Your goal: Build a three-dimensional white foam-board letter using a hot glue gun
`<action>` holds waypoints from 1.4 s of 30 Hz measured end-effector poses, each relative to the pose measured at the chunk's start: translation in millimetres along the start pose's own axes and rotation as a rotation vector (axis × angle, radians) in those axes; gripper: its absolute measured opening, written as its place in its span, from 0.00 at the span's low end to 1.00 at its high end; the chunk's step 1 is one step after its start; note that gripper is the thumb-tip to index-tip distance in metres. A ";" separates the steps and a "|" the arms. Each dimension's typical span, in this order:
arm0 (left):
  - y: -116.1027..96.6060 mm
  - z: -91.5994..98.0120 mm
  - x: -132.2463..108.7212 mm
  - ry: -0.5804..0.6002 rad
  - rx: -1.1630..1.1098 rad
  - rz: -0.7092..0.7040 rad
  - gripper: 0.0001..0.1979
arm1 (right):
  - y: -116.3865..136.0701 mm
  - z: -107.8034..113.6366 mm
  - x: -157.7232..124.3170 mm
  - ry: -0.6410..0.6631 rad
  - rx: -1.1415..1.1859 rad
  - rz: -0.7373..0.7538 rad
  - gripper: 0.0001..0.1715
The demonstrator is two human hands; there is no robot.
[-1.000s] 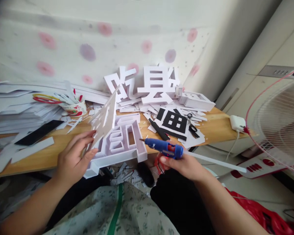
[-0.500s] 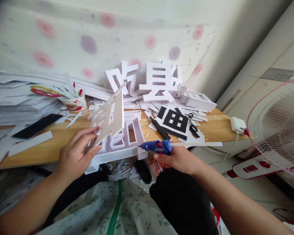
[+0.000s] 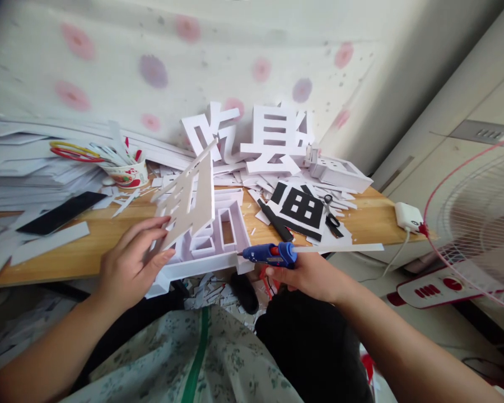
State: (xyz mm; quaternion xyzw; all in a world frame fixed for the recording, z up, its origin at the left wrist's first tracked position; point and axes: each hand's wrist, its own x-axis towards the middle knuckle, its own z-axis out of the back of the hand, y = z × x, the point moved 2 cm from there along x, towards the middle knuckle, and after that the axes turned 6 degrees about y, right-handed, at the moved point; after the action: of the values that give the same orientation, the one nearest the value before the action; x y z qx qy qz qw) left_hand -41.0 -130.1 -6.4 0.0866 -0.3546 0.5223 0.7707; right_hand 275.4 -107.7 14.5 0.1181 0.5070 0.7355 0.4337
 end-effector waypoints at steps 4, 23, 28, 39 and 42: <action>-0.4 -0.1 1.0 -0.001 0.000 0.011 0.11 | 0.5 0.2 -5.2 0.026 -0.042 0.005 0.18; -1.3 2.6 1.3 0.008 -0.006 0.036 0.10 | -15.3 9.7 -21.1 -0.105 -0.015 -0.050 0.24; -1.1 2.9 1.2 0.005 -0.002 0.032 0.10 | -17.6 14.4 -20.2 -0.127 -0.021 -0.036 0.24; -0.2 1.9 2.1 0.004 -0.023 0.039 0.10 | -18.8 20.9 -17.6 -0.079 0.018 -0.055 0.27; -0.1 2.3 2.0 0.013 -0.036 0.037 0.09 | -18.3 22.4 -12.7 -0.059 0.037 -0.008 0.29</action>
State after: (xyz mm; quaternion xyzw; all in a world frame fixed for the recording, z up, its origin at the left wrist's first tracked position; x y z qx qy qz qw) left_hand -41.6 -129.8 -3.4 0.0629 -0.3602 0.5307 0.7646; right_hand 306.2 -100.9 12.6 0.1460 0.5081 0.7203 0.4491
